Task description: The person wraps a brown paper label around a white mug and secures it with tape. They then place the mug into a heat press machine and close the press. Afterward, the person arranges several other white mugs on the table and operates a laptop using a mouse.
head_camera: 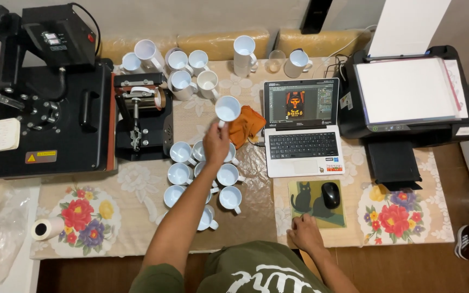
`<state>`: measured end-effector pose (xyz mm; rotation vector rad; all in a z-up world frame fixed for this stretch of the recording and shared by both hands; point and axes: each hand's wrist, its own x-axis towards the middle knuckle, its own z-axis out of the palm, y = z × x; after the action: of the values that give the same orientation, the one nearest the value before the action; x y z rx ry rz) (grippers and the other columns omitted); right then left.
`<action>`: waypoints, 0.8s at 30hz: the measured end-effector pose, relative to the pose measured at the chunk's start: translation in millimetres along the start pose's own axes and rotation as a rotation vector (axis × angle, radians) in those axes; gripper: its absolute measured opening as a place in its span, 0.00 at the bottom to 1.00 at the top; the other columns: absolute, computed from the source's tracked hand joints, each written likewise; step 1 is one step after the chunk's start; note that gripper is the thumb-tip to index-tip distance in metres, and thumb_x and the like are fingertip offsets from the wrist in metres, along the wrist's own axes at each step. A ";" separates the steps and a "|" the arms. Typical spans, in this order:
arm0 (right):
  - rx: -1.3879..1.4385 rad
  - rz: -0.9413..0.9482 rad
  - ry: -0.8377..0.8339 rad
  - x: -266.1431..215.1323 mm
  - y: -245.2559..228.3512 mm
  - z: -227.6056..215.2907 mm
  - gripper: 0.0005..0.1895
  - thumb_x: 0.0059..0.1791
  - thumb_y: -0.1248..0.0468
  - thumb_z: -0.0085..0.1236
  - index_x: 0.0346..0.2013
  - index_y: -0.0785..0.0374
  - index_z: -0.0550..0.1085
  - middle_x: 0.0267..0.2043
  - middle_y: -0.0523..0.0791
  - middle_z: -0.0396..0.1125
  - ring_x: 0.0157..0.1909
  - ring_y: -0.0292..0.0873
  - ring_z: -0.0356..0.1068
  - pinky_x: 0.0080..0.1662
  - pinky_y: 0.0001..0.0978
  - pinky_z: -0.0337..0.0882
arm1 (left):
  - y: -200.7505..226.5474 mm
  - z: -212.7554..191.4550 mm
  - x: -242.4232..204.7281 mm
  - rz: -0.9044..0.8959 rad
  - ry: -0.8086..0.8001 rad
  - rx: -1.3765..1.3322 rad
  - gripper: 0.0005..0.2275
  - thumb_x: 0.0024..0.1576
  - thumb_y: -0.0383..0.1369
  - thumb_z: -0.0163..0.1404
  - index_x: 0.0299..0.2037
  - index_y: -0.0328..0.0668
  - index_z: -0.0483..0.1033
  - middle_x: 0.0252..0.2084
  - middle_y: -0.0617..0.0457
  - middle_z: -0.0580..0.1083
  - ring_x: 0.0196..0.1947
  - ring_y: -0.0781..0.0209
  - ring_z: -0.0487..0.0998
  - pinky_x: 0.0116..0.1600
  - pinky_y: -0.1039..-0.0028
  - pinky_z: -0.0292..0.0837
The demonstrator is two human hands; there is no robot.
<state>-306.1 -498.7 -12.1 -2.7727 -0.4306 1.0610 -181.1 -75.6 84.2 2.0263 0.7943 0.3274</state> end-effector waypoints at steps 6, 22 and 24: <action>0.061 -0.021 -0.027 -2.1 5.3 -4.6 0.15 0.59 0.45 0.61 0.44 0.52 0.77 0.53 0.44 0.65 0.60 0.48 0.63 0.60 0.43 0.71 | -83.3 -4.2 73.2 -0.052 -0.012 0.214 0.10 0.71 0.35 0.48 0.54 0.38 0.78 0.51 0.34 0.83 0.51 0.27 0.81 0.52 0.41 0.72; 0.205 -0.030 -0.037 3.9 19.3 -1.0 0.14 0.59 0.46 0.62 0.44 0.50 0.77 0.52 0.42 0.64 0.61 0.46 0.62 0.60 0.41 0.72 | -106.2 -15.7 120.4 -0.372 -0.366 0.330 0.19 0.73 0.44 0.43 0.66 0.41 0.74 0.64 0.36 0.78 0.64 0.31 0.76 0.64 0.46 0.72; 0.186 -0.012 -0.061 5.5 19.3 -2.8 0.14 0.59 0.44 0.61 0.44 0.49 0.77 0.52 0.42 0.65 0.62 0.46 0.63 0.62 0.42 0.72 | -103.1 -17.2 119.6 -0.404 -0.328 0.318 0.15 0.73 0.41 0.42 0.63 0.45 0.74 0.61 0.40 0.78 0.58 0.35 0.79 0.58 0.48 0.74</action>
<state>-296.2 -515.4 -17.9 -2.5780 -0.3368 1.1234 -141.3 52.6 -0.6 2.0696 1.0651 -0.3738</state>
